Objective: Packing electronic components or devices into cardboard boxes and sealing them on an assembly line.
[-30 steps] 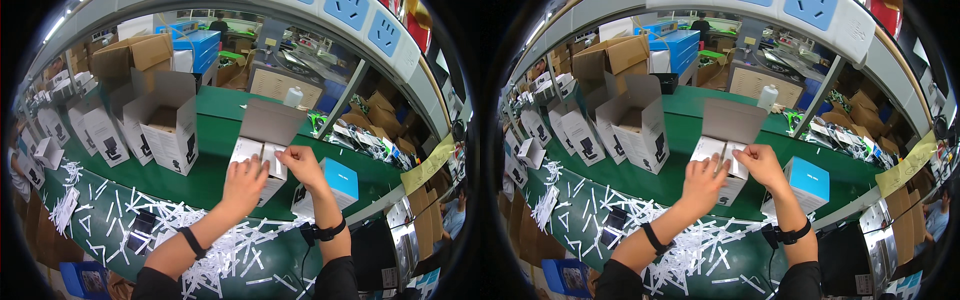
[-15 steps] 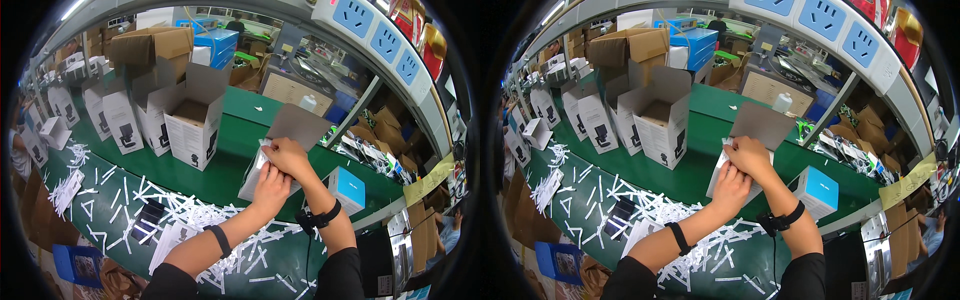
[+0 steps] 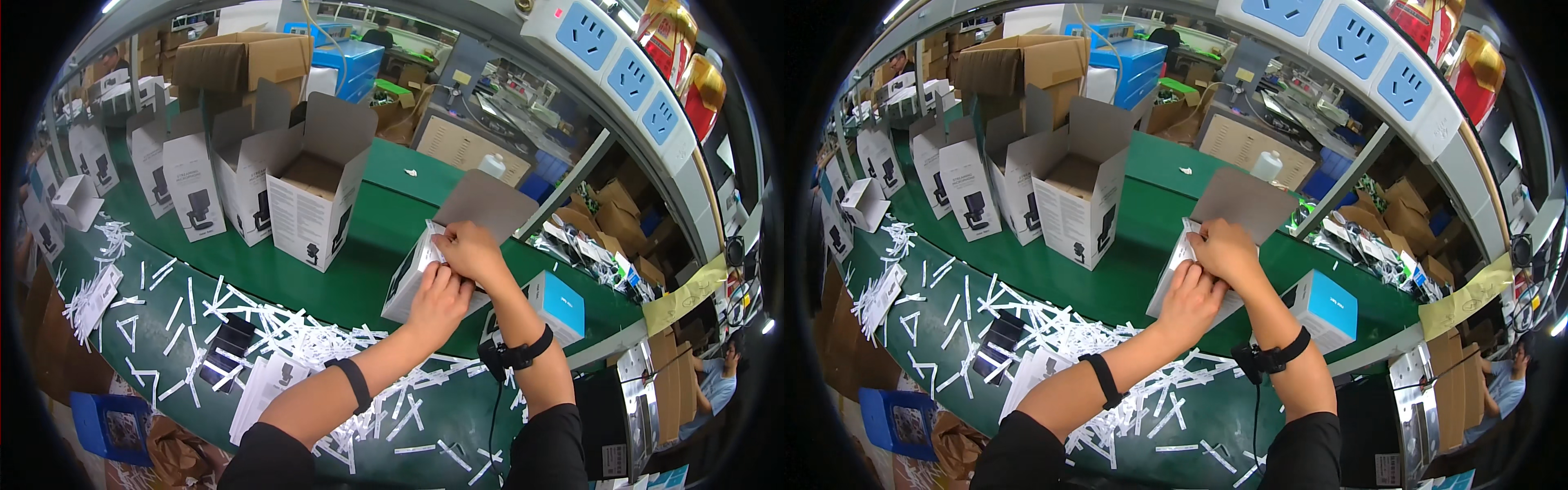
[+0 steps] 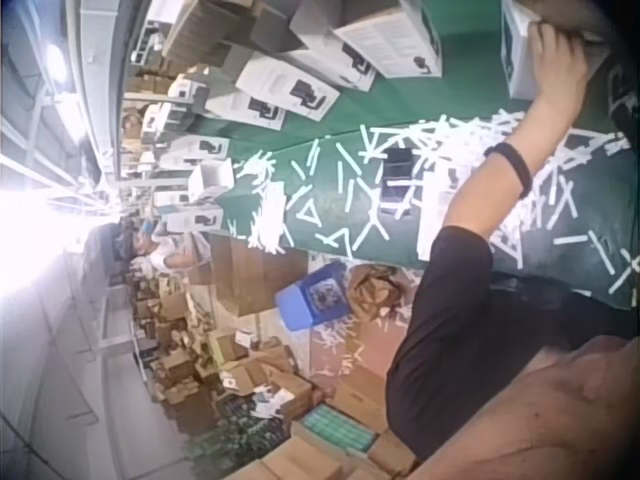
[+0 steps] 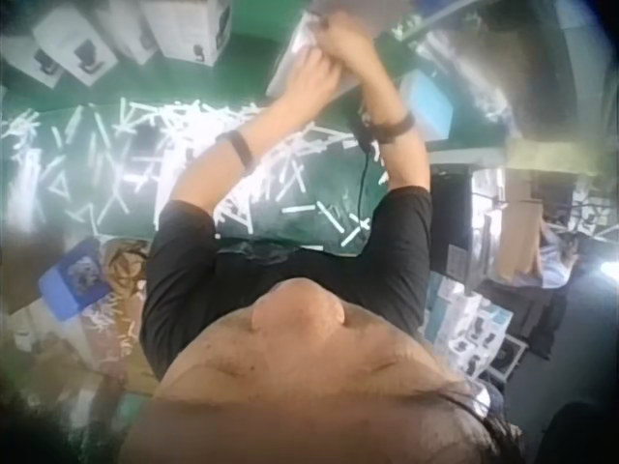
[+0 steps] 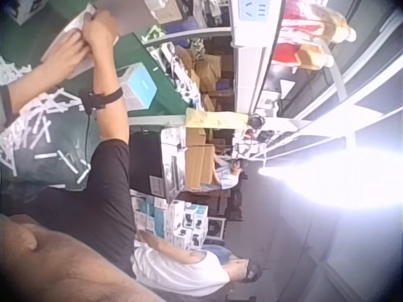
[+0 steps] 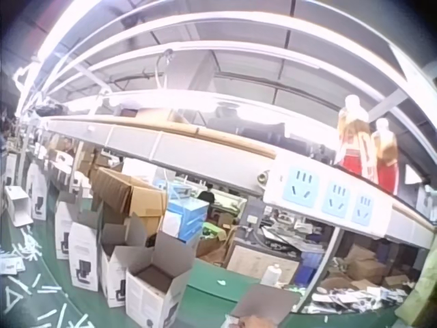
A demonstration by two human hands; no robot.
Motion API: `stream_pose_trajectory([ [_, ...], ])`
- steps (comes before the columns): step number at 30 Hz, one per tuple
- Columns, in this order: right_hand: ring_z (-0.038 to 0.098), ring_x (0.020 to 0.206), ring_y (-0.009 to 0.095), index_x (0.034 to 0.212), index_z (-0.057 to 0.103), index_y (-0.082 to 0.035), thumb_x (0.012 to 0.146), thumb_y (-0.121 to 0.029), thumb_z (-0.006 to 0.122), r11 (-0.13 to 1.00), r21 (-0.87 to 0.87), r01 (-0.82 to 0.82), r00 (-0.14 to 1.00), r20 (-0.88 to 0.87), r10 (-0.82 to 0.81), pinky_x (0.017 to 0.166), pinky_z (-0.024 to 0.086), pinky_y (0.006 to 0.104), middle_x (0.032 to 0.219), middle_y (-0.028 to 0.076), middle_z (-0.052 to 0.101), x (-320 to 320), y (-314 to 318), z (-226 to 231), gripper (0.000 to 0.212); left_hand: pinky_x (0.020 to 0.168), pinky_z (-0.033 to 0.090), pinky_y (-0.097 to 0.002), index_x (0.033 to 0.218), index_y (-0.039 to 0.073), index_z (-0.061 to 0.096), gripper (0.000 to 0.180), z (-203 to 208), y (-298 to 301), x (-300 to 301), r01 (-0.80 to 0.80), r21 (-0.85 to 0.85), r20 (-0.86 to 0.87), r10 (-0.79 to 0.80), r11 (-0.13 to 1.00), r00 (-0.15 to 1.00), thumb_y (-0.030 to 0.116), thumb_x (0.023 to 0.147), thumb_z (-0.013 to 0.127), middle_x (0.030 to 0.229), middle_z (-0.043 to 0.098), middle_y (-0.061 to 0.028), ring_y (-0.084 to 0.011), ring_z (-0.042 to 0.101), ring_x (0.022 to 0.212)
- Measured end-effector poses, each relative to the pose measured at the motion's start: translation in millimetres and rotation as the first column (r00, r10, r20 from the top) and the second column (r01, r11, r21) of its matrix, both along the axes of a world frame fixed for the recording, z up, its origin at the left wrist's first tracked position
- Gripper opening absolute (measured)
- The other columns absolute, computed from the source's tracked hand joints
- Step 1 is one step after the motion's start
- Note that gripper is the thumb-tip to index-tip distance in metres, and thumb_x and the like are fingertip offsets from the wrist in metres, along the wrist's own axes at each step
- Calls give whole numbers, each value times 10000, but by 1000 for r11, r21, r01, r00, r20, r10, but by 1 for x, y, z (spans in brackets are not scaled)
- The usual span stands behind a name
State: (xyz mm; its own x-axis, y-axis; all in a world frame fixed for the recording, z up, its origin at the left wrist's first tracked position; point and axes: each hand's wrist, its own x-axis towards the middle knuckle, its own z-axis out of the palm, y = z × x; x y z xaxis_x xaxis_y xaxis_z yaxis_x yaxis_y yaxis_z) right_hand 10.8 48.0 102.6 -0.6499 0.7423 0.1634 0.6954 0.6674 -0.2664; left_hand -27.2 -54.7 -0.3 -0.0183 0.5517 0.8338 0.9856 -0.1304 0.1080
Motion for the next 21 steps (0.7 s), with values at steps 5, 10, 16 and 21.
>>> stream_pose_trajectory([
  [5,587,585,225,800,703,23,847,-350,766,977,-169,-128,987,-115,110,596,485,393,650,119,648,11,12,0,381,1059,390,-446,1125,8,680,353,2,5,8,27,24,-3,-27,999,1000,115,794,624,1014,636,-144,-301,557,1038],
  [10,643,672,328,799,698,-19,846,-448,790,768,-339,-543,822,-403,403,630,485,440,717,157,665,-17,-12,24,442,1042,409,-447,1143,-7,671,378,-5,10,16,80,44,-76,-77,996,994,137,796,626,1100,630,-174,-326,557,1075],
  [16,687,1003,416,992,751,-28,857,-560,719,996,6,87,996,-3,-87,877,535,446,981,218,734,0,-30,117,550,983,411,-498,1237,36,656,476,3,-4,-4,78,-96,125,-66,992,990,268,828,730,1316,570,-182,-353,522,1150],
  [21,721,871,359,1031,769,-48,939,-478,617,987,129,-98,984,-134,115,784,551,423,891,187,741,111,39,83,465,918,454,-472,1231,-7,604,431,28,11,7,231,-42,224,-216,972,950,280,924,703,1231,606,-234,-345,571,1014],
])
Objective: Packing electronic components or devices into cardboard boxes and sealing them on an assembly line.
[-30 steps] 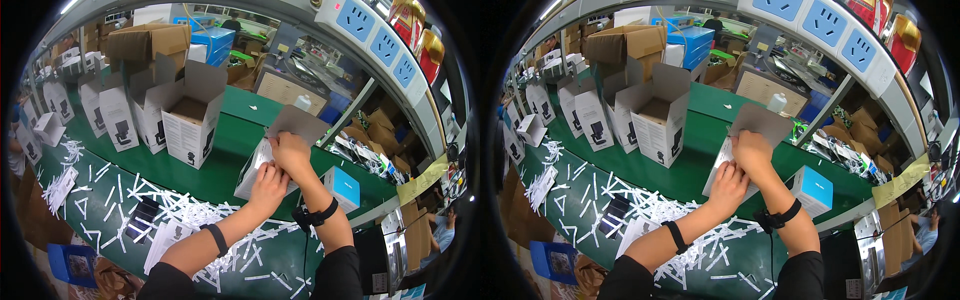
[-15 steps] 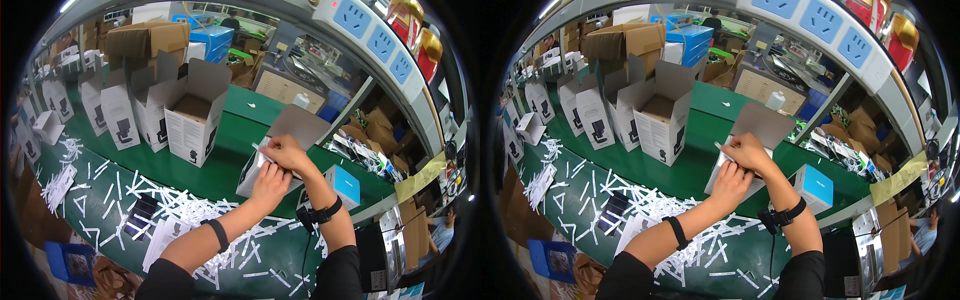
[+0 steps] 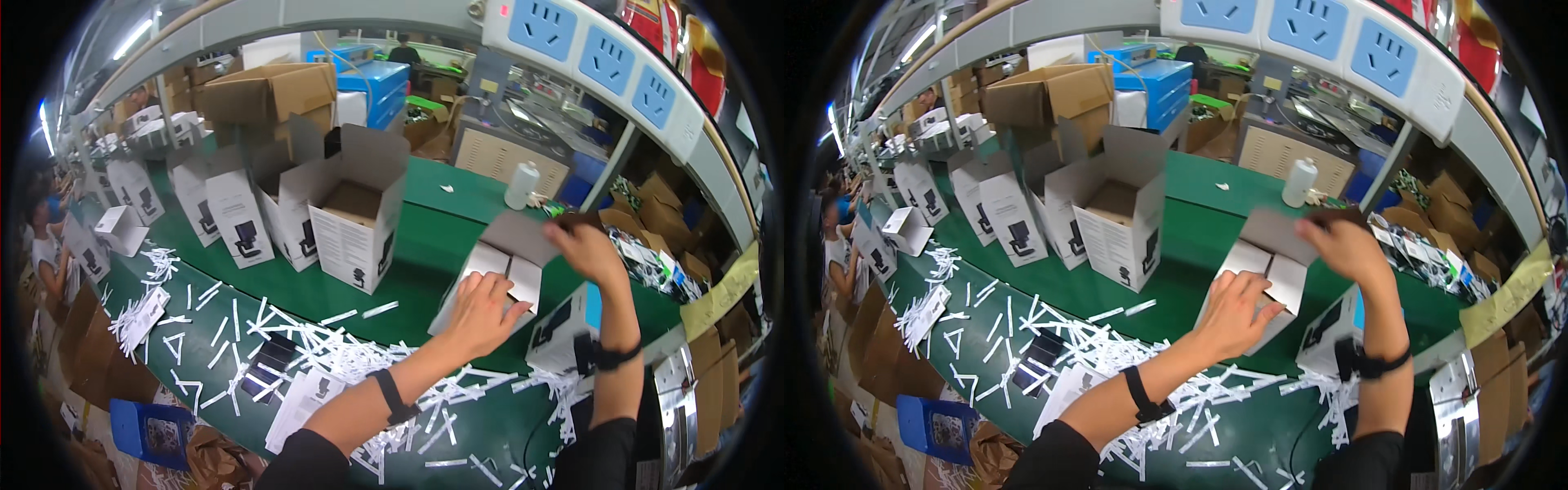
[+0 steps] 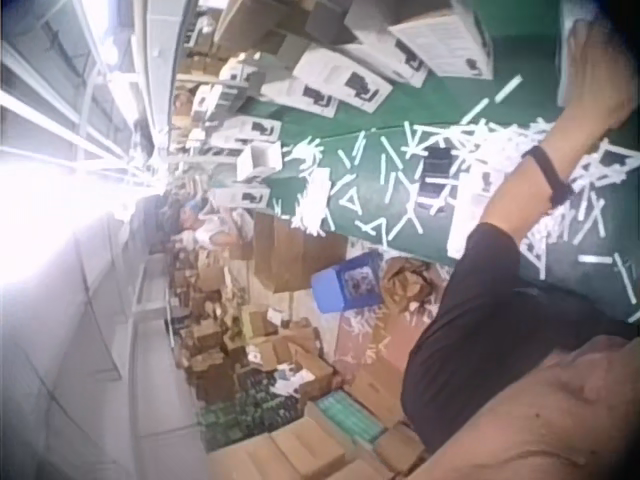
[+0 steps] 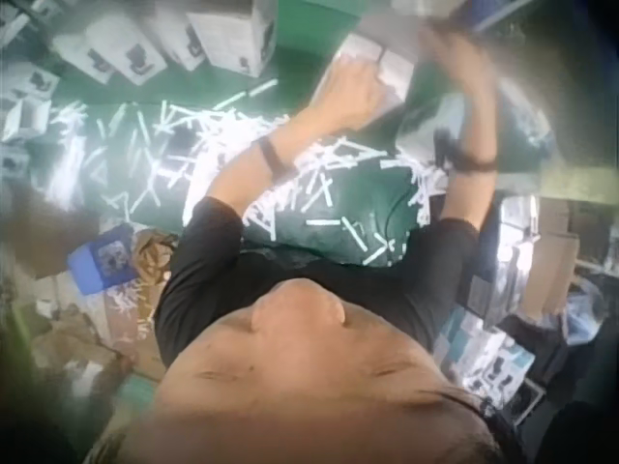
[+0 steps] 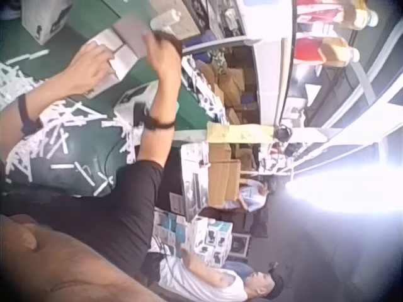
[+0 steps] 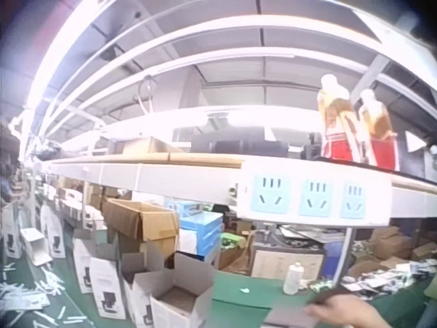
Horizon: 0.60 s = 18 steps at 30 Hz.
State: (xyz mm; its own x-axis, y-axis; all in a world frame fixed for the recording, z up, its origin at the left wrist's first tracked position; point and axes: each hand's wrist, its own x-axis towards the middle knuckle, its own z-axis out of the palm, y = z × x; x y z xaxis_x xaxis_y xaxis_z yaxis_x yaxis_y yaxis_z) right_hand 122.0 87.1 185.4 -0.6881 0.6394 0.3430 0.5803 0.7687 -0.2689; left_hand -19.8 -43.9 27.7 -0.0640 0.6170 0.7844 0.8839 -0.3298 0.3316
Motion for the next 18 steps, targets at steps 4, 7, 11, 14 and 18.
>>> stream_pose_trajectory([
  [4,680,874,401,1039,750,-33,939,-477,597,893,-47,-447,892,48,449,802,536,441,911,181,717,15,-45,-26,480,773,542,-341,1252,-21,250,593,23,7,-7,166,-4,844,-86,986,530,284,987,685,1010,654,-201,-214,663,908],
  [7,666,842,407,1025,735,-34,942,-420,594,915,-54,-399,917,-40,397,764,523,466,863,176,698,25,-40,-37,419,686,548,-370,1417,38,166,818,17,9,-19,232,44,828,-166,972,536,83,855,759,883,674,-185,-251,696,762],
  [11,652,806,402,917,708,-37,932,-331,580,958,-35,-283,959,1,283,709,498,497,811,166,677,15,-21,-40,321,933,515,-337,1365,8,517,639,35,-9,-32,263,-146,703,-87,954,706,26,797,810,1074,706,-134,-204,658,1028],
  [14,652,773,358,858,699,-66,871,-281,673,921,79,-381,924,13,382,661,499,464,778,117,671,18,-8,-49,218,933,512,-340,1273,-14,597,550,38,-8,-30,308,-289,661,-44,906,749,31,777,830,1083,707,-140,-208,660,1020],
  [18,644,735,294,821,700,-104,812,-229,755,844,209,-493,866,24,500,603,486,419,754,67,648,20,-5,-56,137,923,513,-344,1211,-17,637,496,40,-8,-25,288,-264,642,-55,920,765,49,766,846,1082,713,-142,-216,667,1019],
])
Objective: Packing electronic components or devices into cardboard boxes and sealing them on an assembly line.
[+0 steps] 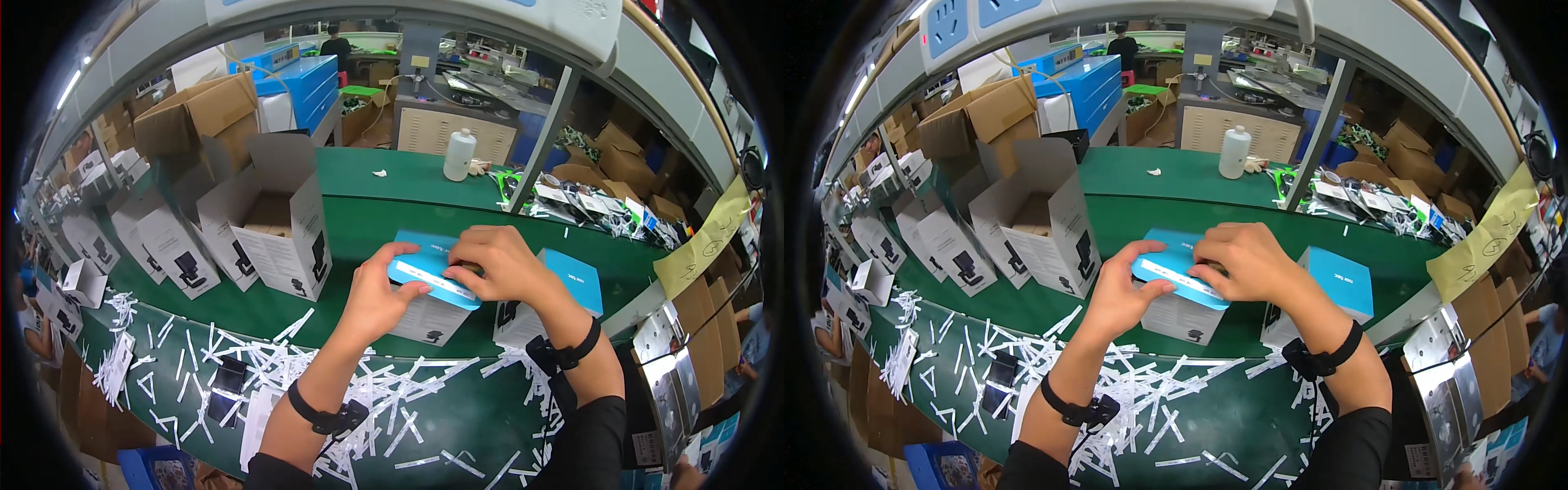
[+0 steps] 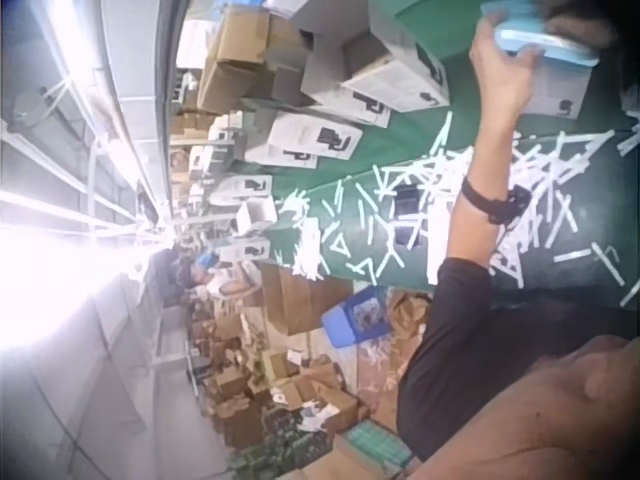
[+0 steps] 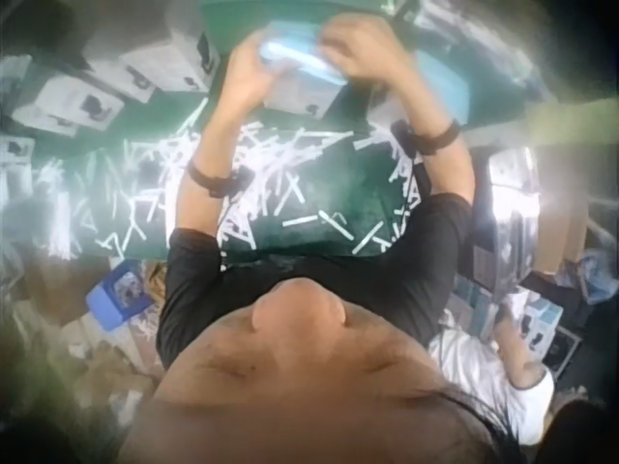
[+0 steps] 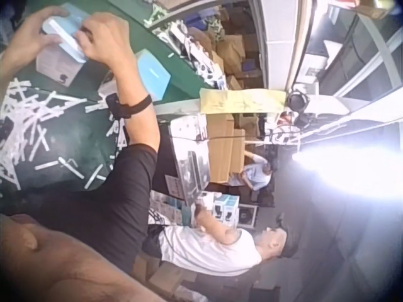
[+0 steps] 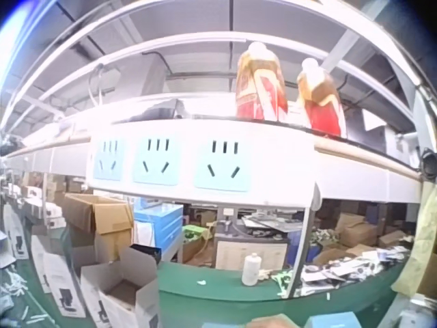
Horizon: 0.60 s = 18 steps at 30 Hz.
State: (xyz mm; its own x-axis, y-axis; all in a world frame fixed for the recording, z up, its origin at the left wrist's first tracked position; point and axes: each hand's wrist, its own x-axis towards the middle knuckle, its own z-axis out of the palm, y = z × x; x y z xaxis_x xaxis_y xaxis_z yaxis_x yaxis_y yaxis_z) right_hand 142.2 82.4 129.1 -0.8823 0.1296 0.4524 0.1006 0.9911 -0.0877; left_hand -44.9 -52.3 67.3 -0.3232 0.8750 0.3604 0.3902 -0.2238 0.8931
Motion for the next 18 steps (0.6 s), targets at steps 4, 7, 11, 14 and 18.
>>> stream_pose_trajectory([
  [4,632,724,283,810,692,-110,810,-229,761,998,26,-63,997,-51,65,585,475,413,737,57,621,5,5,-3,138,918,515,-377,1234,17,631,531,4,-1,0,0,-25,-79,-2,1000,997,93,758,855,1093,716,-190,-311,690,1017],
  [7,630,729,283,808,684,-103,802,-236,773,996,6,-90,996,2,90,584,476,407,732,58,614,7,6,-3,160,903,520,-361,1231,26,639,521,6,-1,1,-10,-63,-76,5,998,997,84,760,855,1083,720,-162,-266,693,994],
  [11,624,705,305,815,675,-77,783,-220,794,987,-97,-130,990,46,135,587,472,412,734,78,615,11,4,-3,189,910,521,-371,1225,23,637,522,3,1,4,-13,-74,-74,7,997,997,95,758,858,1068,726,-171,-290,701,1007],
  [14,616,674,319,815,674,-57,775,-196,804,978,-176,-114,986,98,132,584,468,409,733,90,622,16,5,-5,195,922,520,-375,1246,22,634,543,8,3,9,19,-94,-41,-23,995,999,92,756,858,1079,727,-189,-309,702,1021],
  [18,611,634,309,796,684,-47,782,-170,812,914,-376,-156,980,57,191,573,467,380,723,89,631,26,-8,-5,179,922,524,-388,1288,20,633,582,5,4,6,35,-103,-70,-42,994,997,106,758,856,1130,716,-223,-343,700,1033],
])
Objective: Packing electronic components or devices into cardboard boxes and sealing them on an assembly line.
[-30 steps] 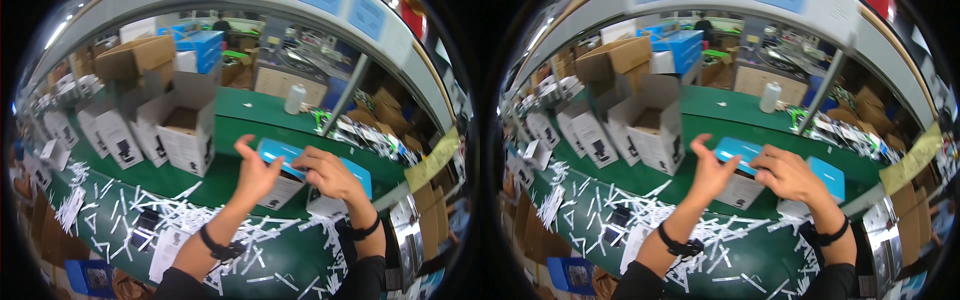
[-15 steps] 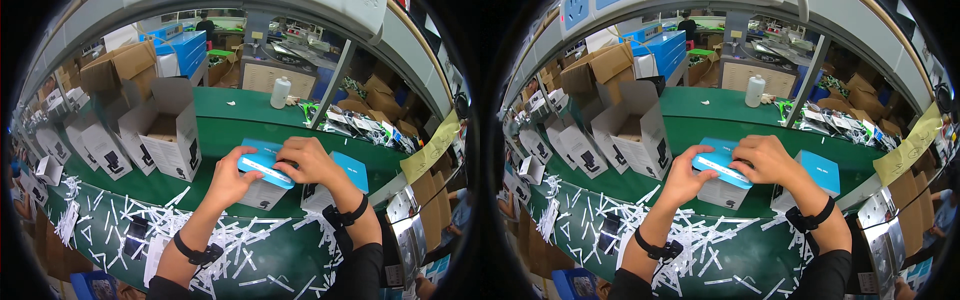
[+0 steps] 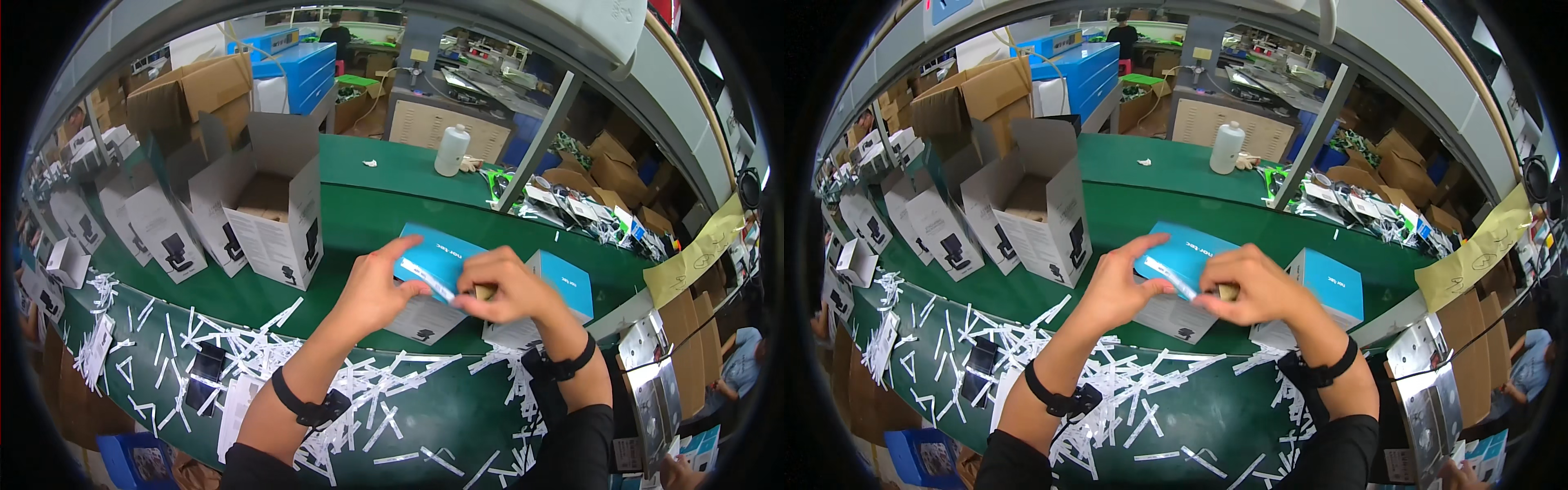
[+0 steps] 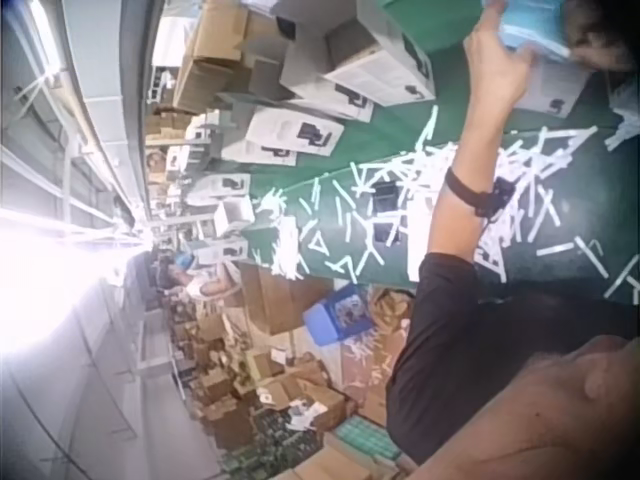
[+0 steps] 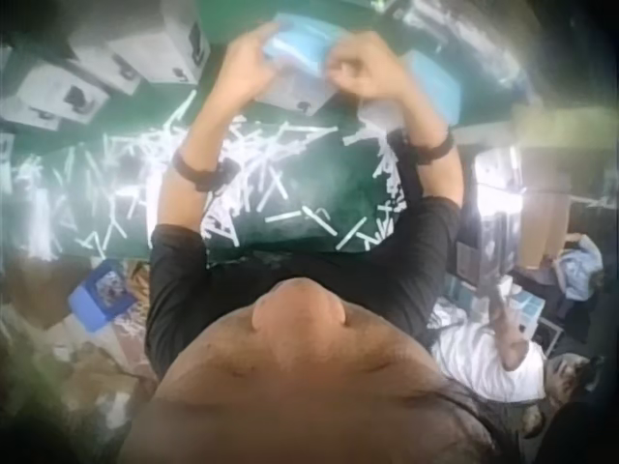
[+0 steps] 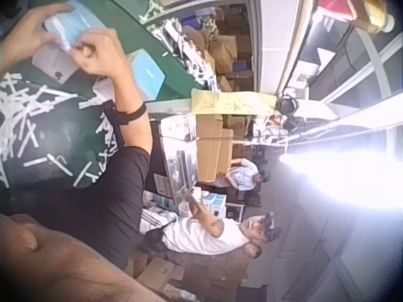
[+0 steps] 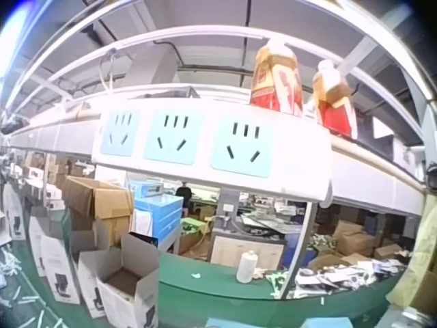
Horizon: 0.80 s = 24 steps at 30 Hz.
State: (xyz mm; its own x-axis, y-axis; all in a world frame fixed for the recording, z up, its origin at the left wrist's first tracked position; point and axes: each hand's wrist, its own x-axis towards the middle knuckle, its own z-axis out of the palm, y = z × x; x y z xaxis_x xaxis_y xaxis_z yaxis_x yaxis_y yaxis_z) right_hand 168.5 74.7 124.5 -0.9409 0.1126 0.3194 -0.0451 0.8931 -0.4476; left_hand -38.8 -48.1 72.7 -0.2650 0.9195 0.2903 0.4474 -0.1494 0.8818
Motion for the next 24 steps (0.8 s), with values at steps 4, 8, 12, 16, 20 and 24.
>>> stream_pose_trajectory([
  [4,630,646,266,858,710,-45,756,-261,875,993,-60,-98,991,85,103,580,483,350,780,62,651,16,-42,16,291,888,542,-407,1317,13,633,601,-5,8,-3,2,125,-248,29,992,968,157,773,844,1139,700,-260,-387,690,1025],
  [8,687,946,299,1141,706,-31,705,-296,906,861,140,488,870,-148,-469,795,550,352,1072,116,689,30,-51,-2,548,816,550,-432,1269,21,674,544,4,11,1,29,106,-391,15,994,920,202,783,837,1031,712,-249,-382,681,942],
  [12,696,1103,360,1257,684,-40,757,-188,862,863,106,493,837,-327,-438,853,583,345,1331,154,662,25,-22,-54,551,751,528,-440,1187,85,742,472,-9,19,-3,-26,254,-491,152,967,858,270,764,842,826,671,-172,-351,623,869],
  [16,696,1105,357,1219,703,-31,775,-106,831,844,-2,537,783,-372,-499,890,570,340,1268,169,694,21,-19,-75,469,800,518,-438,1163,90,753,453,-17,18,0,-50,382,-540,267,923,798,264,756,848,966,668,-179,-362,611,935],
  [20,709,1092,322,1172,726,-18,799,-25,789,845,-158,512,693,-504,-515,893,568,345,1210,183,718,10,-25,-85,378,996,479,-468,1146,97,756,401,-19,21,-9,-22,558,-563,399,829,724,234,775,827,1330,565,-220,-402,571,1153],
  [24,719,1062,300,1149,730,-4,828,-39,781,870,-159,467,654,-599,-461,901,575,353,1191,179,725,14,-22,-102,327,1129,415,-526,1220,67,716,447,-40,32,-20,277,434,-596,43,858,802,185,798,805,1479,514,-193,-407,470,1386],
])
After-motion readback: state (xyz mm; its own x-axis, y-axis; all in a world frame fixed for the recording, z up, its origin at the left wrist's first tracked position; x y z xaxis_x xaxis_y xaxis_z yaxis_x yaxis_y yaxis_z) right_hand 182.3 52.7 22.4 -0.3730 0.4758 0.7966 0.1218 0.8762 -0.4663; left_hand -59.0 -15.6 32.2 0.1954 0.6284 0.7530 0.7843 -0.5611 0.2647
